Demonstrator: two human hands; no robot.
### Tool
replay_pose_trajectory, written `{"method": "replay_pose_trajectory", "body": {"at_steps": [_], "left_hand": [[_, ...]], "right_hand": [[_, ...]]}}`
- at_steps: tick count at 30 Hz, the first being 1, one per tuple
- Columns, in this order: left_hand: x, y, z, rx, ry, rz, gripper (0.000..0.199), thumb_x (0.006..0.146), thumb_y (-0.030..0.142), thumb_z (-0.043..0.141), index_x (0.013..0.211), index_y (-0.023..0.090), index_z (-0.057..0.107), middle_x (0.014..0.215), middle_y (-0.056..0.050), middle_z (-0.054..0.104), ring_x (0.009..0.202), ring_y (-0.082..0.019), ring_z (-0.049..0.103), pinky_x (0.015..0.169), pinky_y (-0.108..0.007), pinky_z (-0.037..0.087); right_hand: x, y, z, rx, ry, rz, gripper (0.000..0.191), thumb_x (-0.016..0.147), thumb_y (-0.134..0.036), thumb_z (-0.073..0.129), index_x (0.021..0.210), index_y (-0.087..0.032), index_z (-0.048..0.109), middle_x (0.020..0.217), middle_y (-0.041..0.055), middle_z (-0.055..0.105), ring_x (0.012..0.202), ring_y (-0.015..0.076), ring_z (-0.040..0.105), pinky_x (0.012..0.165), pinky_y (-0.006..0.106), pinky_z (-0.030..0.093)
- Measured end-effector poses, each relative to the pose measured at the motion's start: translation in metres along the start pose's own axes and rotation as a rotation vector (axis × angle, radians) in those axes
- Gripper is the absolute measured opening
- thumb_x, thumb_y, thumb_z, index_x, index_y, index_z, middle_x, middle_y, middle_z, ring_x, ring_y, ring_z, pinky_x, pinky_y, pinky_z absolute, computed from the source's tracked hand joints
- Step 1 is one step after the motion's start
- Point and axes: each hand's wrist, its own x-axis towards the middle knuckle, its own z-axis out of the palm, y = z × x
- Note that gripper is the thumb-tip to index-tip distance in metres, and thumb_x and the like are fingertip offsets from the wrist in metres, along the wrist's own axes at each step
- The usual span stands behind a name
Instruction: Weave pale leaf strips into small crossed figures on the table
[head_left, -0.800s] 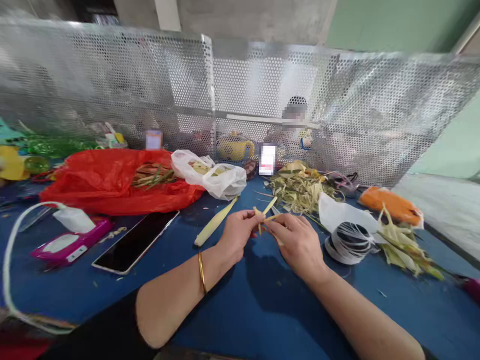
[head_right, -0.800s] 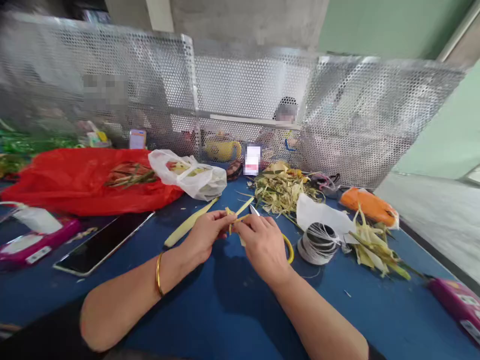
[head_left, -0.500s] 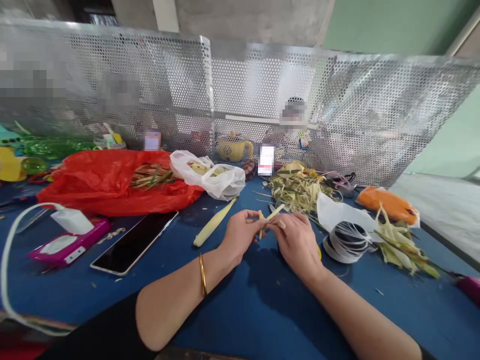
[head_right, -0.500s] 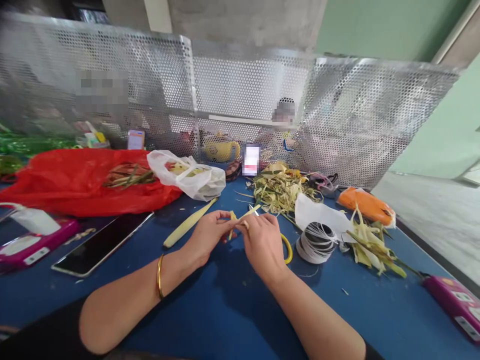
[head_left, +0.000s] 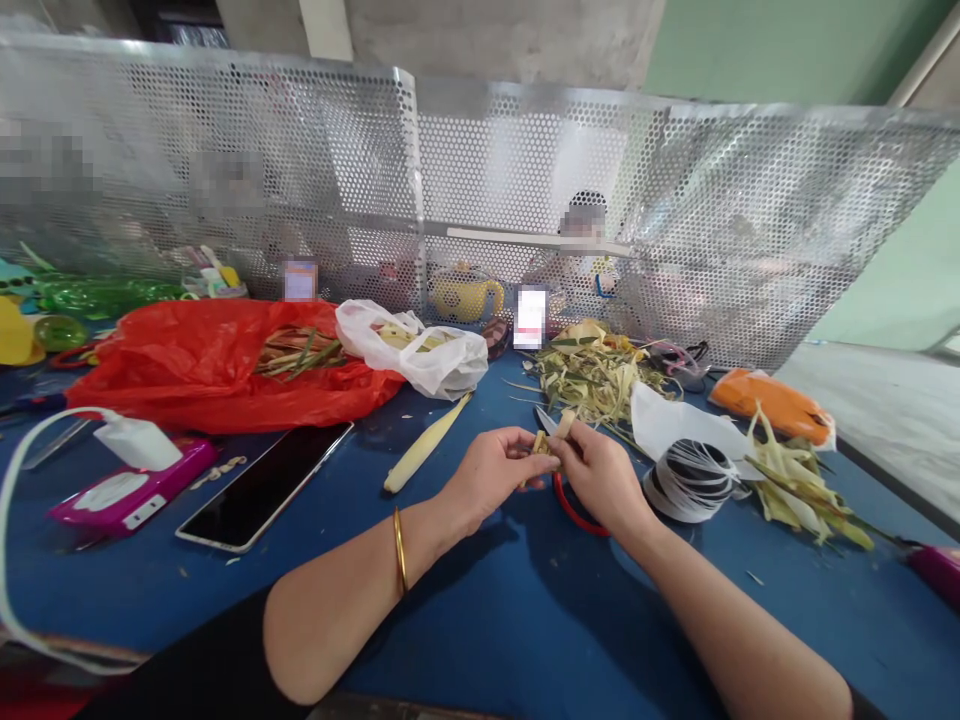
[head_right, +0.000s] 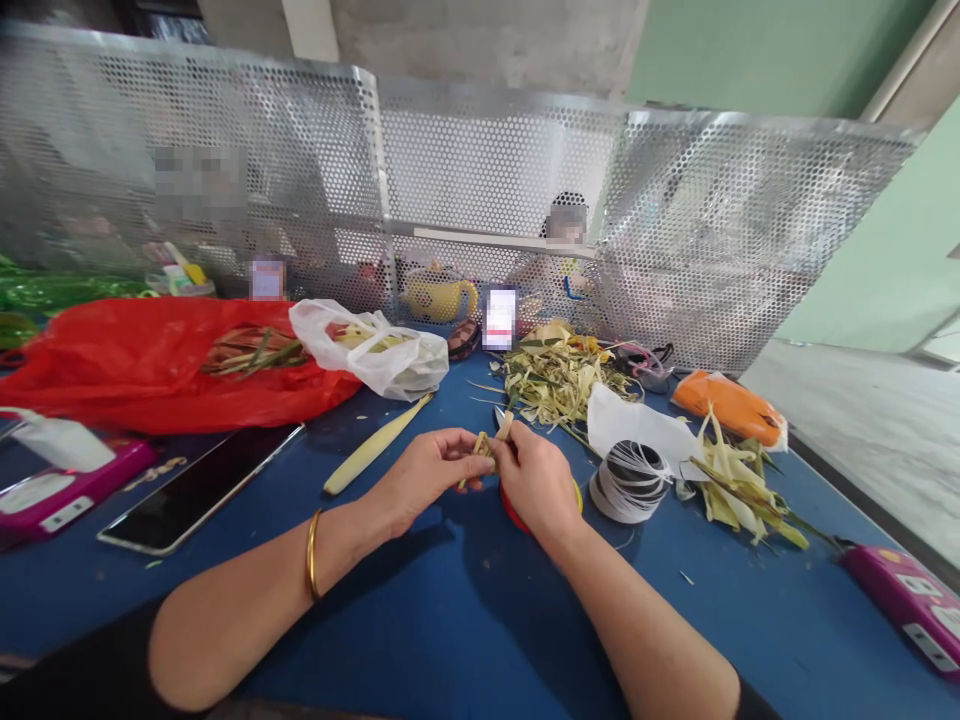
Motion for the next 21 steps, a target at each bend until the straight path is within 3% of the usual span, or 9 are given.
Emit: {"method": "replay_pose_trajectory", "body": {"at_steps": [4,8,11,15,18,21], "left_hand": [[0.001,-0.002,-0.001,-0.097,0.054,-0.088,0.02,0.068,0.017,0.077,0.086,0.013,0.069,0.07,-0.002,0.07,0.056,-0.01,0.063,0.058,-0.02,0.048],[0.006,-0.002,-0.006,-0.194,0.177,-0.147,0.019,0.071,0.017,0.075,0.089,0.014,0.072,0.077,-0.005,0.072,0.055,-0.01,0.064,0.056,-0.021,0.049],[0.008,0.001,-0.008,-0.219,0.208,-0.172,0.017,0.072,0.016,0.073,0.089,0.013,0.073,0.074,-0.006,0.072,0.053,-0.01,0.064,0.055,-0.021,0.049],[0.006,0.002,-0.008,-0.187,0.204,-0.158,0.018,0.072,0.015,0.072,0.09,0.012,0.075,0.074,-0.006,0.072,0.05,-0.009,0.062,0.053,-0.021,0.048],[0.004,0.001,-0.006,-0.143,0.174,-0.122,0.019,0.071,0.016,0.072,0.09,0.013,0.075,0.075,-0.006,0.073,0.05,-0.008,0.06,0.053,-0.02,0.047],[0.003,-0.001,-0.004,-0.1,0.144,-0.091,0.019,0.07,0.019,0.075,0.088,0.013,0.076,0.075,-0.005,0.073,0.05,-0.009,0.06,0.053,-0.02,0.046]], "right_hand": [[-0.001,-0.004,-0.003,-0.004,-0.026,0.015,0.024,0.087,-0.037,0.048,0.069,-0.022,0.05,0.059,-0.0021,0.056,0.055,0.0137,0.045,0.053,0.025,0.028],[0.004,-0.004,-0.022,0.035,-0.066,-0.046,0.017,0.085,-0.036,0.053,0.077,-0.022,0.059,0.061,-0.0025,0.058,0.055,0.0132,0.048,0.054,0.025,0.03],[0.007,-0.004,-0.032,0.347,-0.111,-0.054,0.017,0.081,-0.037,0.058,0.082,-0.021,0.063,0.064,-0.0019,0.06,0.058,0.0129,0.05,0.055,0.025,0.036],[0.007,-0.008,-0.031,0.682,-0.227,-0.031,0.023,0.073,-0.039,0.07,0.084,-0.019,0.067,0.074,0.0009,0.066,0.066,0.0148,0.057,0.061,0.026,0.044],[0.005,-0.01,-0.024,0.7,-0.158,-0.114,0.021,0.076,-0.039,0.069,0.081,-0.019,0.066,0.08,0.0027,0.067,0.073,0.0156,0.058,0.066,0.027,0.045],[0.003,-0.011,-0.019,0.665,-0.079,-0.121,0.025,0.084,-0.042,0.06,0.075,-0.019,0.062,0.069,0.0004,0.062,0.063,0.0131,0.053,0.06,0.025,0.042]]}}
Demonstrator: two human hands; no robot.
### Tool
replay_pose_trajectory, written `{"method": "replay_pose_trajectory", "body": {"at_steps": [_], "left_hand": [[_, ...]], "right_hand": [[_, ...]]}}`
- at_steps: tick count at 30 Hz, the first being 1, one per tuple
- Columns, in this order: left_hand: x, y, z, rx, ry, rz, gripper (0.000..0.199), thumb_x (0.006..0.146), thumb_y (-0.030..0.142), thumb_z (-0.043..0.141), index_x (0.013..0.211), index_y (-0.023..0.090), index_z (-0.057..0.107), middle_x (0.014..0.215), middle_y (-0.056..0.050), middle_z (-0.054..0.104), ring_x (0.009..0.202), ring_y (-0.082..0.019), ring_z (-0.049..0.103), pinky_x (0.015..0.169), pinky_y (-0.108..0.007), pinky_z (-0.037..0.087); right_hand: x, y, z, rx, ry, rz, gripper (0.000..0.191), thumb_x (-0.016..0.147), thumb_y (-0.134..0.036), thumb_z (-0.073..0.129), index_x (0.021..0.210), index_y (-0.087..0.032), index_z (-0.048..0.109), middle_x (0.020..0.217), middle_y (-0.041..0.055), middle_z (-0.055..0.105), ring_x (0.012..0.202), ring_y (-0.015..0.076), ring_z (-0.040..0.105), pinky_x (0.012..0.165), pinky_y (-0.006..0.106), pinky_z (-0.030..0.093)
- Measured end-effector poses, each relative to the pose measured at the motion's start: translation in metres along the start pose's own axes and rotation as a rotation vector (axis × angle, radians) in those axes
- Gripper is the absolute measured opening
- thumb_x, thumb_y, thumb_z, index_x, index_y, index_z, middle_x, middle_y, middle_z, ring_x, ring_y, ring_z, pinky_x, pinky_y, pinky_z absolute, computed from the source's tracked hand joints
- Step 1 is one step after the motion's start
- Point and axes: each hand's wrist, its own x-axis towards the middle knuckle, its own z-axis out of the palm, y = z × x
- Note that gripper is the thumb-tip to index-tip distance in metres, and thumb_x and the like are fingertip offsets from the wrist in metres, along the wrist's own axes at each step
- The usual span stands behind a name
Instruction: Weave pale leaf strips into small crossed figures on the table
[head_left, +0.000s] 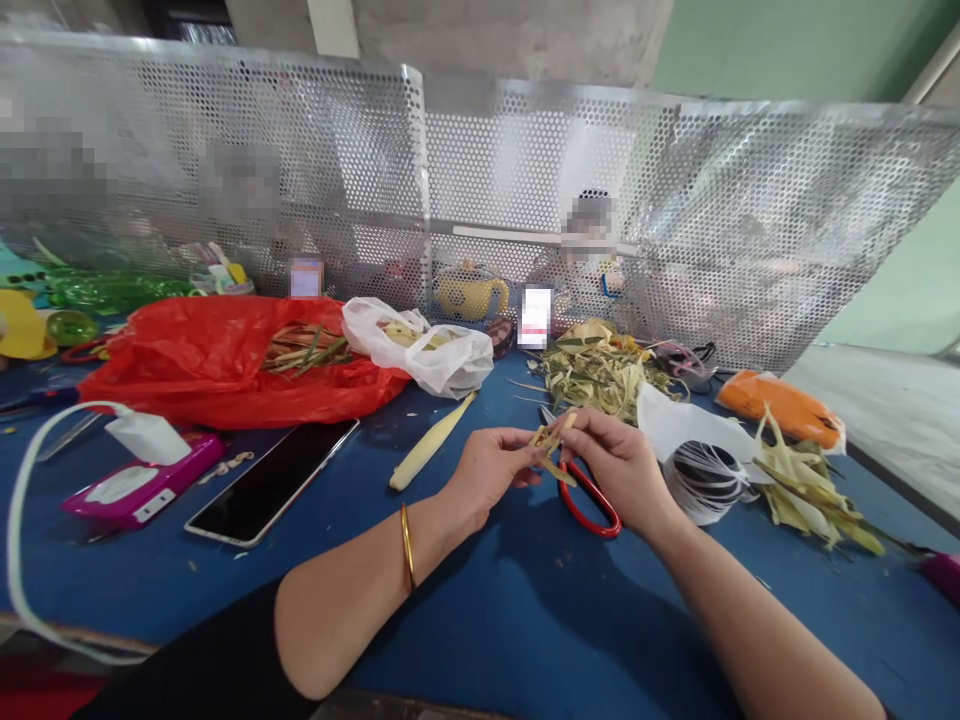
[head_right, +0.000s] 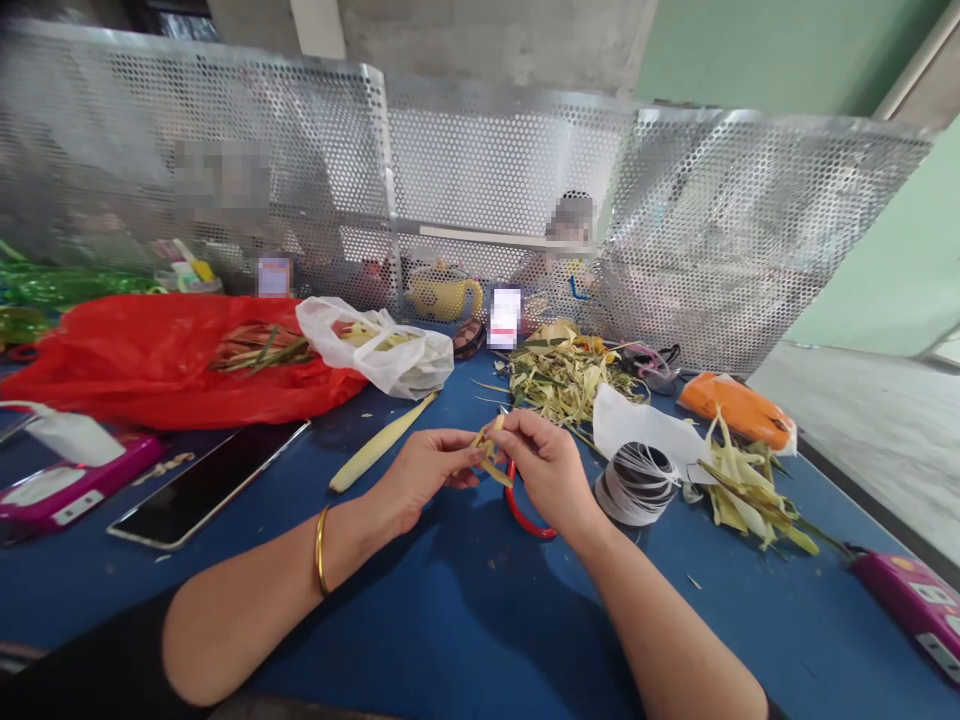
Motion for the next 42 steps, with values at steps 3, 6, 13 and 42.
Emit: {"method": "replay_pose_trajectory", "body": {"at_steps": [3,6,13,42], "left_hand": [[0.001,-0.001,0.001,0.014,0.012,0.012,0.018,0.069,0.019,0.076,0.085,0.012,0.075,0.071,-0.005,0.072,0.049,-0.009,0.059,0.052,-0.02,0.046],[0.002,-0.001,0.001,0.017,0.047,0.015,0.013,0.068,0.018,0.077,0.08,0.012,0.074,0.067,-0.004,0.071,0.049,-0.009,0.059,0.052,-0.02,0.046],[0.004,-0.006,0.0,0.172,0.047,0.143,0.012,0.071,0.02,0.072,0.082,0.016,0.076,0.074,-0.004,0.073,0.053,-0.011,0.061,0.055,-0.022,0.048],[-0.006,-0.003,-0.002,0.72,-0.213,0.394,0.019,0.074,0.022,0.059,0.081,0.021,0.076,0.062,0.0,0.067,0.06,-0.016,0.058,0.055,-0.021,0.037]], "right_hand": [[0.0,0.0,0.001,-0.048,-0.027,0.062,0.029,0.087,-0.042,0.053,0.07,-0.019,0.058,0.058,-0.0027,0.053,0.056,0.0119,0.046,0.055,0.024,0.038],[0.0,0.001,-0.001,-0.224,-0.052,0.036,0.029,0.082,-0.034,0.055,0.058,-0.019,0.052,0.064,-0.0011,0.052,0.063,0.0134,0.049,0.061,0.025,0.038],[-0.001,0.011,-0.001,-0.518,-0.091,0.137,0.027,0.08,-0.03,0.049,0.056,-0.02,0.047,0.068,-0.0004,0.053,0.066,0.0143,0.051,0.062,0.025,0.035],[0.001,0.002,0.003,0.029,-0.022,0.556,0.019,0.072,-0.035,0.061,0.064,-0.019,0.055,0.037,-0.0094,0.043,0.032,0.0047,0.028,0.033,0.018,0.019]]}}
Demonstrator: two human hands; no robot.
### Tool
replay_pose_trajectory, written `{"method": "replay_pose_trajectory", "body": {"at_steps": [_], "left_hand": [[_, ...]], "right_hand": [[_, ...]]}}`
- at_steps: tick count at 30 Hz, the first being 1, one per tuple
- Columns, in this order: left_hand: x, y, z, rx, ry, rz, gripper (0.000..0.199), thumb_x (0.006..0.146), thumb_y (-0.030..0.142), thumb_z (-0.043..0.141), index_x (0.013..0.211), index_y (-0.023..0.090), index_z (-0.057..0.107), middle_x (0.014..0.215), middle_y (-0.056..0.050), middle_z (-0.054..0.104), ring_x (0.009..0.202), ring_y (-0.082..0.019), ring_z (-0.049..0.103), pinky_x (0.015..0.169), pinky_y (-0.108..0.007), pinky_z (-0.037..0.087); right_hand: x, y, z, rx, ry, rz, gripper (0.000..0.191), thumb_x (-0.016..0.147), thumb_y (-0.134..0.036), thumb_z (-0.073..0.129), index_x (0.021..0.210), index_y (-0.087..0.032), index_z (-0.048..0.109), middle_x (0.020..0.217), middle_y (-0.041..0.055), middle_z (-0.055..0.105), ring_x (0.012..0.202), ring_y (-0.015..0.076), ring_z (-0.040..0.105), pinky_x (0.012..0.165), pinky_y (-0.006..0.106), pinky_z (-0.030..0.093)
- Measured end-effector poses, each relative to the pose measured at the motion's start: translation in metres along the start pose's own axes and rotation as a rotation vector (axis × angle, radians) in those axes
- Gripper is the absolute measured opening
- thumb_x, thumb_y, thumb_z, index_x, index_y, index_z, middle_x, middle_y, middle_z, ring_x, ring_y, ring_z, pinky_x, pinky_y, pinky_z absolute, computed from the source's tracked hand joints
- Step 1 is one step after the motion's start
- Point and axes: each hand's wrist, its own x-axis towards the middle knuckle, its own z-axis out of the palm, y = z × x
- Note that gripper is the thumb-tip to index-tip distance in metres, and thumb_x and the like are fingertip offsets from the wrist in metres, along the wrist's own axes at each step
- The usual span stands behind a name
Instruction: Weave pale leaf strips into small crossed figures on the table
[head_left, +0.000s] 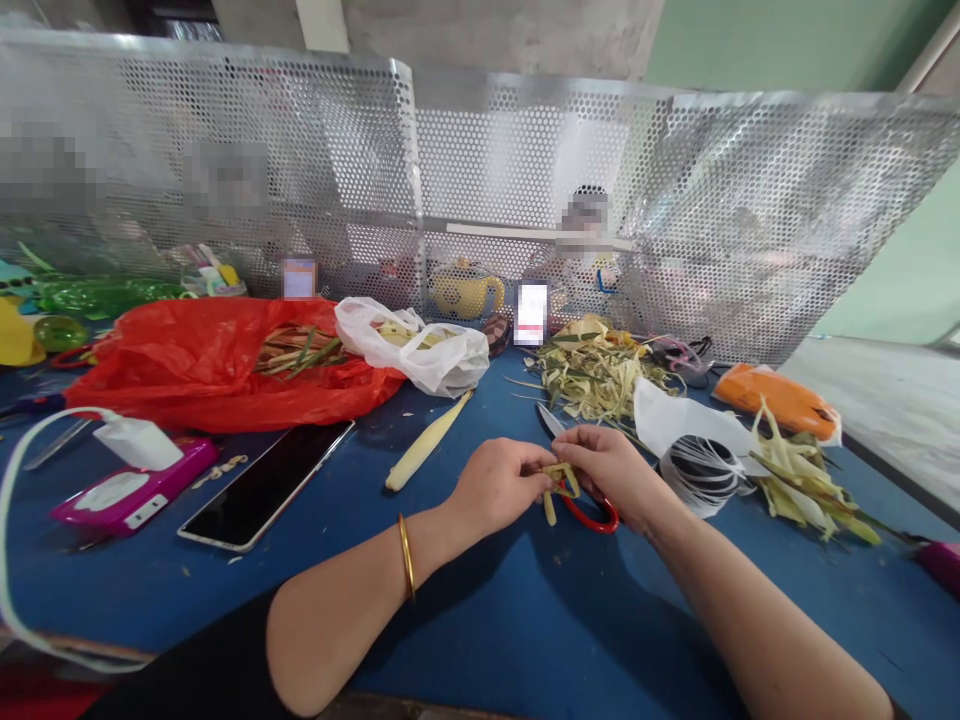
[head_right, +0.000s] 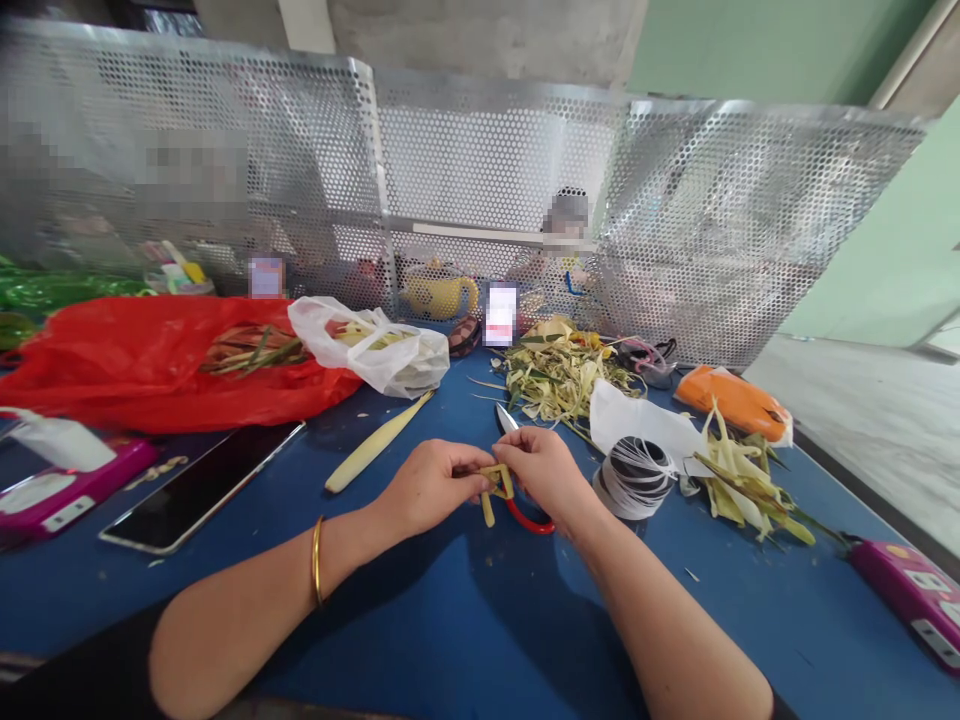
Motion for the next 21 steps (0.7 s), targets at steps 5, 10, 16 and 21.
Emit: {"method": "replay_pose_trajectory", "body": {"at_steps": [5,10,16,21], "left_hand": [[-0.001,0.001,-0.001,0.024,-0.005,0.031,0.019,0.074,0.022,0.059,0.081,0.022,0.077,0.063,-0.001,0.067,0.06,-0.015,0.056,0.054,-0.02,0.036],[0.001,-0.002,0.0,-0.192,-0.139,-0.024,0.018,0.072,0.021,0.06,0.08,0.02,0.076,0.065,-0.002,0.068,0.059,-0.014,0.058,0.056,-0.021,0.043],[0.002,-0.002,-0.004,-0.455,-0.341,-0.168,0.017,0.071,0.023,0.064,0.082,0.017,0.076,0.067,-0.003,0.069,0.057,-0.011,0.058,0.055,-0.021,0.045],[0.001,0.005,-0.008,-0.516,-0.353,-0.246,0.018,0.07,0.027,0.068,0.081,0.015,0.075,0.074,-0.005,0.07,0.058,-0.011,0.058,0.053,-0.02,0.045]], "right_hand": [[0.002,0.005,-0.006,-0.035,-0.045,-0.004,0.021,0.069,-0.036,0.062,0.06,-0.02,0.051,0.036,-0.0095,0.04,0.033,0.0055,0.028,0.035,0.019,0.022],[0.009,0.012,-0.009,-0.211,0.095,-0.259,0.023,0.073,-0.037,0.058,0.059,-0.02,0.05,0.05,-0.0047,0.049,0.047,0.0095,0.043,0.046,0.022,0.035],[0.008,0.009,-0.004,0.078,0.104,-0.169,0.029,0.078,-0.048,0.056,0.066,-0.022,0.05,0.036,-0.0087,0.041,0.033,0.0089,0.034,0.036,0.022,0.027],[0.007,0.009,-0.001,0.352,0.015,-0.072,0.035,0.073,-0.052,0.064,0.065,-0.02,0.051,0.035,-0.0071,0.046,0.029,0.0072,0.037,0.034,0.02,0.031]]}}
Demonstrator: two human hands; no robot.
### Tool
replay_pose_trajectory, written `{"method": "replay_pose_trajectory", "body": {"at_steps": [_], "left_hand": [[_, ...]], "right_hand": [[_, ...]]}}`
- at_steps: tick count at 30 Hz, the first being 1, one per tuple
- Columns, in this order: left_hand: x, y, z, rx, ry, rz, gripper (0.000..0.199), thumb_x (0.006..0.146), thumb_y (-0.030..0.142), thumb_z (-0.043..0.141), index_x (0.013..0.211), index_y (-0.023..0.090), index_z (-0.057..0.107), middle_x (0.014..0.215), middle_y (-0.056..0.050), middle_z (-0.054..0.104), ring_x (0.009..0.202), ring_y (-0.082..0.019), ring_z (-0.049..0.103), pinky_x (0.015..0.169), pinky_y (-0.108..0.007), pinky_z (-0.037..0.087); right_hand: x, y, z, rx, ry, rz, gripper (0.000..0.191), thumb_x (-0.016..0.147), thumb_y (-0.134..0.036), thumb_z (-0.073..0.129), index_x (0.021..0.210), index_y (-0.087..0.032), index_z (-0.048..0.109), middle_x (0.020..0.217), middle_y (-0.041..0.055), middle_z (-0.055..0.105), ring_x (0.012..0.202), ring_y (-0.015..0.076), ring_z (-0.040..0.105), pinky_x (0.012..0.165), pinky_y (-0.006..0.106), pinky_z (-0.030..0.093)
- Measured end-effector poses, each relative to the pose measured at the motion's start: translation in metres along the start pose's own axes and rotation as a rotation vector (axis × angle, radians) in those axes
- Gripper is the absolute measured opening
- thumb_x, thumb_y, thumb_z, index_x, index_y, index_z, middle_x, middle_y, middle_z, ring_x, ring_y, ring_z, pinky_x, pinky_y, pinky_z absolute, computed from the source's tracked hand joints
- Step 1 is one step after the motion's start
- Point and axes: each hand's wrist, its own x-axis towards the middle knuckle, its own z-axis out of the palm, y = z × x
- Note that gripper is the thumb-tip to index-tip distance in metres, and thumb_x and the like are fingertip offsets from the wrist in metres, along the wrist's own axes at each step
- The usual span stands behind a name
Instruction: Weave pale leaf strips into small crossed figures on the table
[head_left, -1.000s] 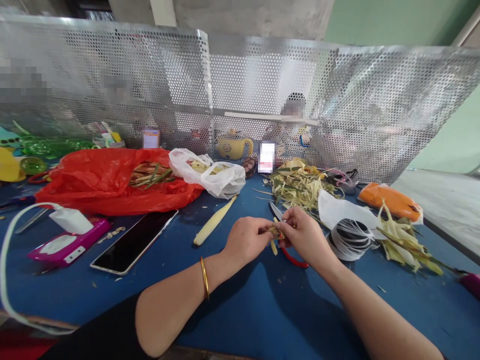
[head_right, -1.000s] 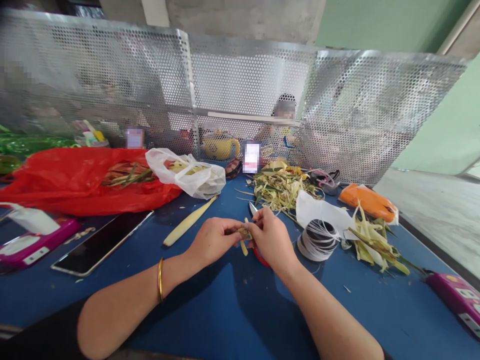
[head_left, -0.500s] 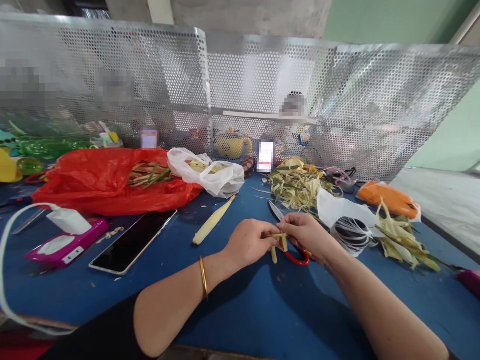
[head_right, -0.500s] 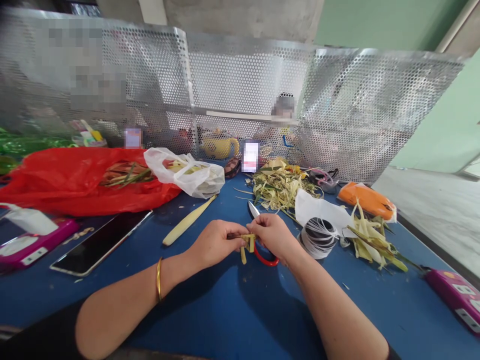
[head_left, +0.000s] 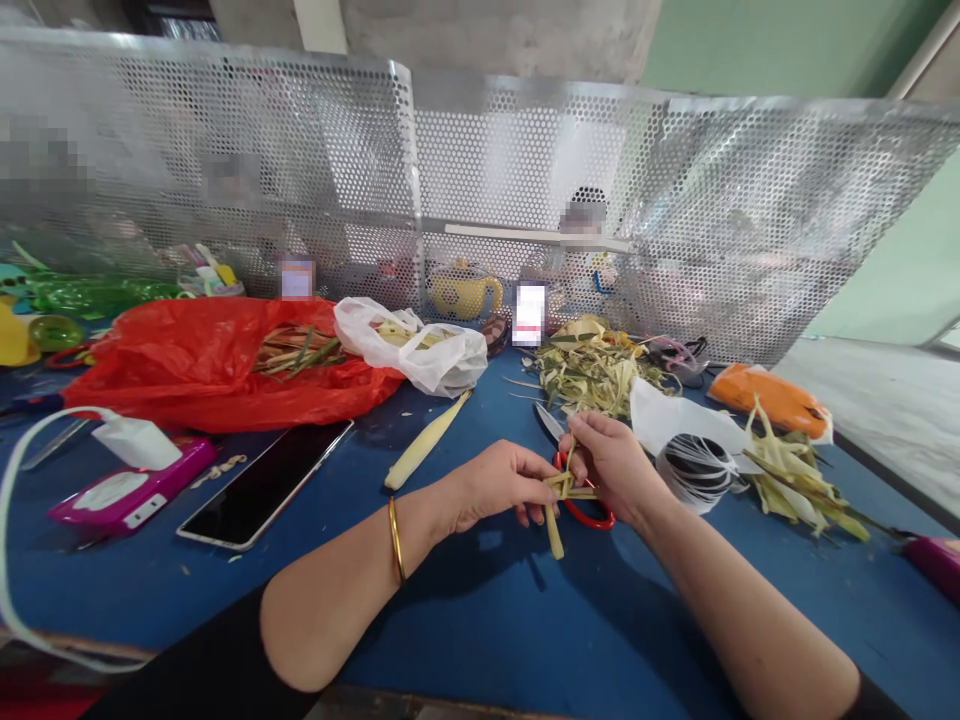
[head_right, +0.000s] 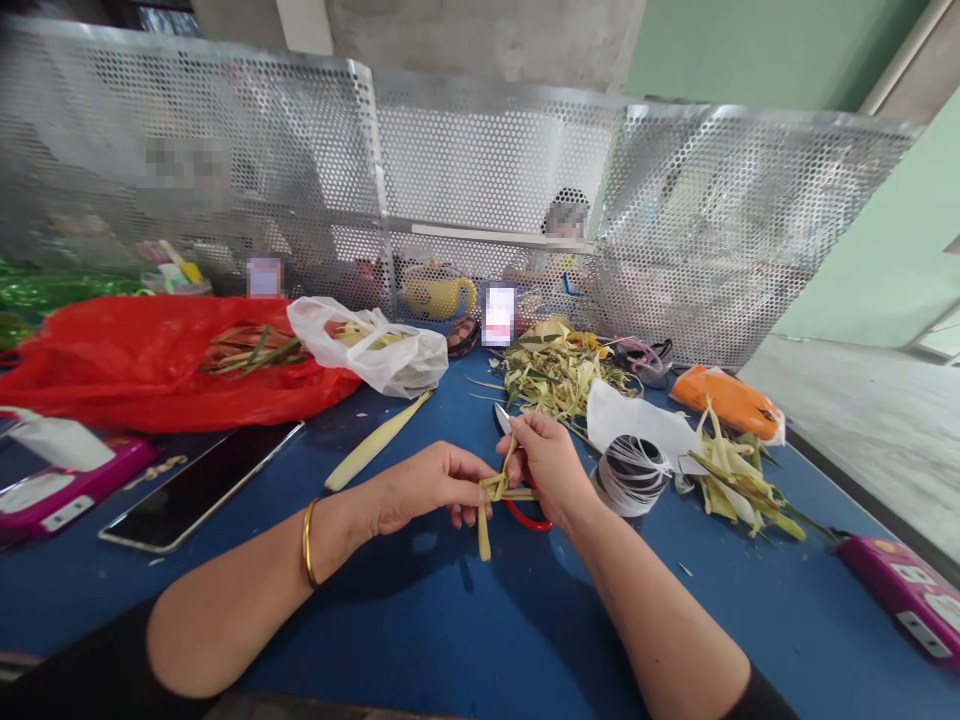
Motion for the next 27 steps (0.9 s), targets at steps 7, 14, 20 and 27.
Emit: {"method": "replay_pose_trajectory", "body": {"at_steps": [7,14,20,27], "left_hand": [[0.003,-0.008,0.008,0.092,0.108,-0.01,0.02,0.069,0.034,0.071,0.063,0.015,0.07,0.054,0.0,0.061,0.046,-0.008,0.05,0.048,-0.02,0.041],[0.001,-0.007,0.011,0.084,0.089,-0.008,0.023,0.068,0.036,0.073,0.062,0.014,0.069,0.053,0.0,0.06,0.05,-0.01,0.053,0.051,-0.022,0.042],[0.006,-0.001,0.002,-0.146,0.375,0.027,0.023,0.071,0.036,0.071,0.069,0.013,0.069,0.064,-0.002,0.064,0.051,-0.008,0.053,0.055,-0.022,0.045],[0.007,-0.002,0.001,-0.081,0.326,0.013,0.025,0.073,0.037,0.07,0.065,0.014,0.065,0.057,0.0,0.06,0.05,-0.009,0.054,0.053,-0.022,0.044]], "right_hand": [[-0.004,0.005,0.009,0.012,0.012,-0.056,0.031,0.073,-0.045,0.067,0.068,-0.021,0.048,0.043,-0.0075,0.052,0.031,0.0068,0.042,0.034,0.018,0.034],[-0.001,0.003,0.007,-0.096,0.004,-0.243,0.03,0.078,-0.046,0.062,0.07,-0.021,0.048,0.054,-0.0065,0.056,0.036,0.0073,0.045,0.038,0.021,0.037],[0.008,-0.003,-0.01,-0.215,0.347,-0.331,0.035,0.069,-0.05,0.073,0.079,-0.018,0.062,0.068,-0.0016,0.06,0.06,0.0114,0.055,0.054,0.022,0.043],[0.002,0.008,0.002,0.035,-0.008,-0.034,0.042,0.058,-0.052,0.079,0.065,-0.015,0.061,0.046,-0.006,0.051,0.037,0.0051,0.042,0.04,0.019,0.032]]}}
